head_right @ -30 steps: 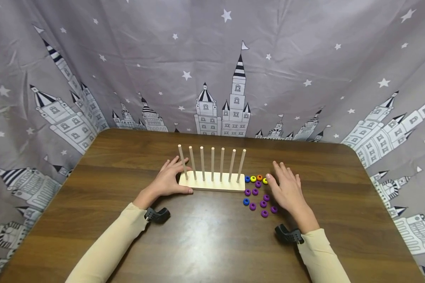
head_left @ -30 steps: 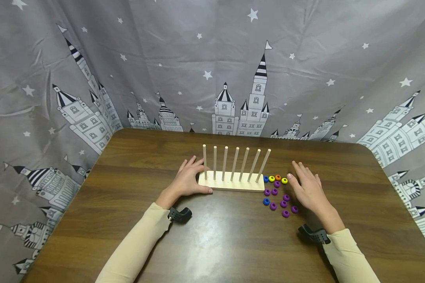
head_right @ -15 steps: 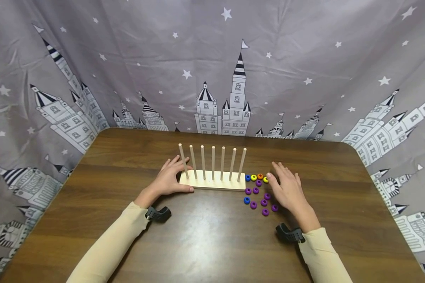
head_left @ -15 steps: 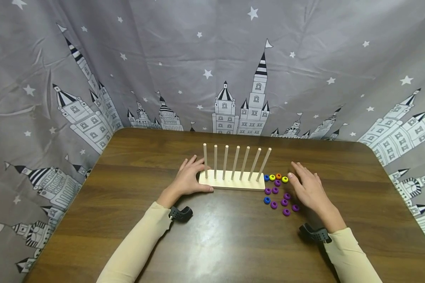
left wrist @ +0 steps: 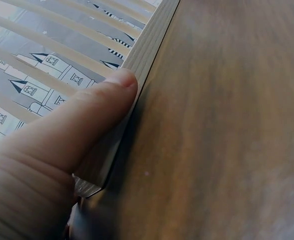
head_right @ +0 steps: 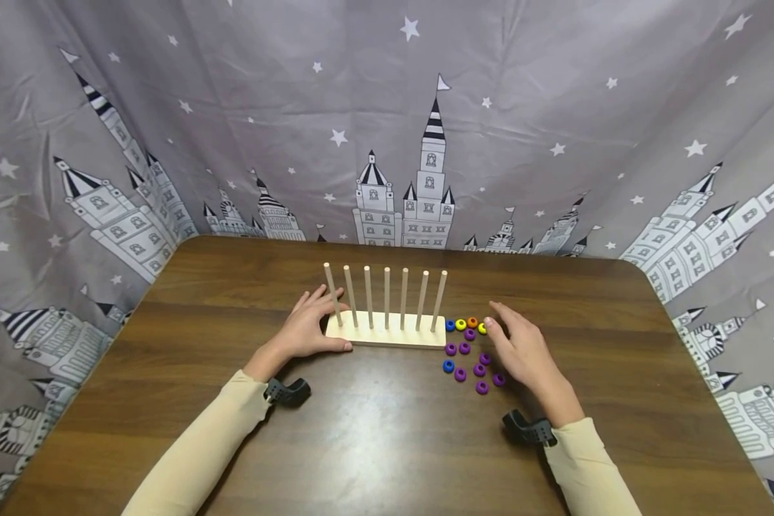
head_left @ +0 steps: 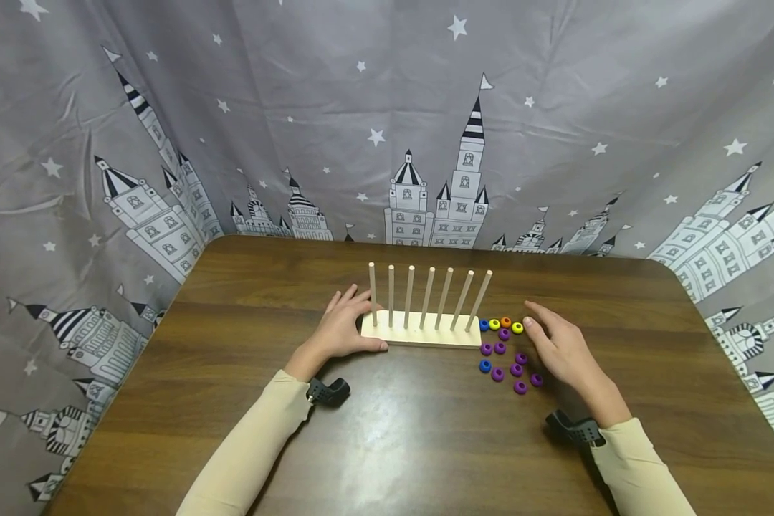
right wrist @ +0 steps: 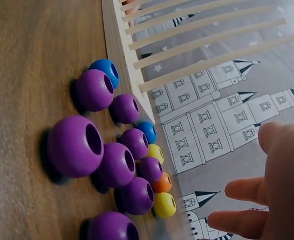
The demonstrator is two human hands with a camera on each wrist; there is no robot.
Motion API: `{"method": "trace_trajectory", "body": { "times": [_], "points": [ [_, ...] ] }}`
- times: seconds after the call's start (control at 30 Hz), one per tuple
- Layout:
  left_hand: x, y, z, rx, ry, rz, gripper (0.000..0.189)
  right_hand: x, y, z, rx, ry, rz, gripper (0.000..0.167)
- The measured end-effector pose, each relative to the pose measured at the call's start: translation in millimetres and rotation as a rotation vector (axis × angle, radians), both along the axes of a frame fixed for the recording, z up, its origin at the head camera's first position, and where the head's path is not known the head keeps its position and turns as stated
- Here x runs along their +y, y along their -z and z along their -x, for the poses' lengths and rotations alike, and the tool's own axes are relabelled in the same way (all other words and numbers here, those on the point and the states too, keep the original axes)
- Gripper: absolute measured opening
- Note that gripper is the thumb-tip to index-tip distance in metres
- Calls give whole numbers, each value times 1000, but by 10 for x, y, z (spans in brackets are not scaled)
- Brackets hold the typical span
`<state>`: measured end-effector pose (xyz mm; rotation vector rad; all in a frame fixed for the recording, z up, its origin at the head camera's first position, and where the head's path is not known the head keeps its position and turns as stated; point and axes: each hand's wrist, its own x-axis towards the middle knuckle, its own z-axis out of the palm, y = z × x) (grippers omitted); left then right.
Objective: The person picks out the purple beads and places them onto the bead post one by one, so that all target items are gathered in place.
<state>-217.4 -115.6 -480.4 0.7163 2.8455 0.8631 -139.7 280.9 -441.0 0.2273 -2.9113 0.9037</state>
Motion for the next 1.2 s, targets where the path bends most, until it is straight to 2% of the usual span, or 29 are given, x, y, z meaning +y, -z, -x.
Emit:
{"method": "trace_trajectory", "body": {
  "times": [0.4, 0.67, 0.87, 1.2],
  "points": [
    [0, 14, 21, 2, -1, 6, 71, -84, 36, 20, 145, 51, 66, 35],
    [8, 5, -5, -1, 6, -1, 71, -115, 160, 41, 194, 88, 91, 28],
    [3, 10, 1, 3, 4, 0, 70, -151, 224, 64, 202, 74, 152, 25],
    [-3, 2, 0, 5, 1, -1, 70, -203, 280, 91, 145, 66, 131, 25]
  ]
}}
